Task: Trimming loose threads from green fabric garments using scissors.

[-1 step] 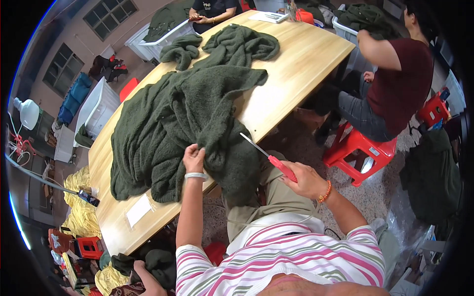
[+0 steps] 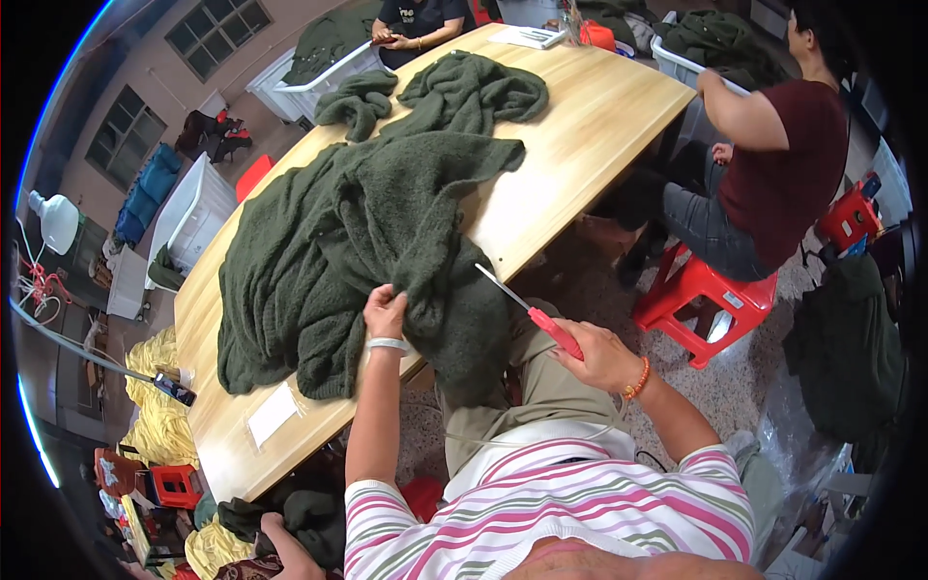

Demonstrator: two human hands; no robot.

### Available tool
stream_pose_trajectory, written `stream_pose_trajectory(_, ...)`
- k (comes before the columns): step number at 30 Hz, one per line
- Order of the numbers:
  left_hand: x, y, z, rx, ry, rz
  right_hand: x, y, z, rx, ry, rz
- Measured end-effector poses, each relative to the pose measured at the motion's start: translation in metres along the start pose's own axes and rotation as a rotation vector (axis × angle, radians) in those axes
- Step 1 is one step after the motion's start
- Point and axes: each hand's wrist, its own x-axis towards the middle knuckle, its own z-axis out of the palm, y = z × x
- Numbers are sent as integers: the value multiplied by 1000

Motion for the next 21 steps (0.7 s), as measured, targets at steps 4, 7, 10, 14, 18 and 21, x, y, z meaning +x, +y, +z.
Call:
stream_pose_trajectory(4, -6, 3, 32, -317, -97, -85, -4, 21, 11, -18, -13, 66)
stream_pose_trajectory(7, -37, 56, 84, -464, -337, -31, -7, 27, 8, -55, -89, 209)
stream_pose_trajectory(10, -59, 89, 112, -394, -483, 67, 1, 28, 13, -104, -166, 215)
stream_pose_trajectory(14, -43, 72, 114, -3, -207, 319, 12, 13, 15, -121, -201, 148)
stream_pose_trajectory(18, -2, 15, 54, 646, 184, 536, 19, 17, 17, -114, -217, 93)
stream_pose_trajectory(21, 5, -7, 38, 225, 108, 114, 24, 23, 25, -120, -266, 101)
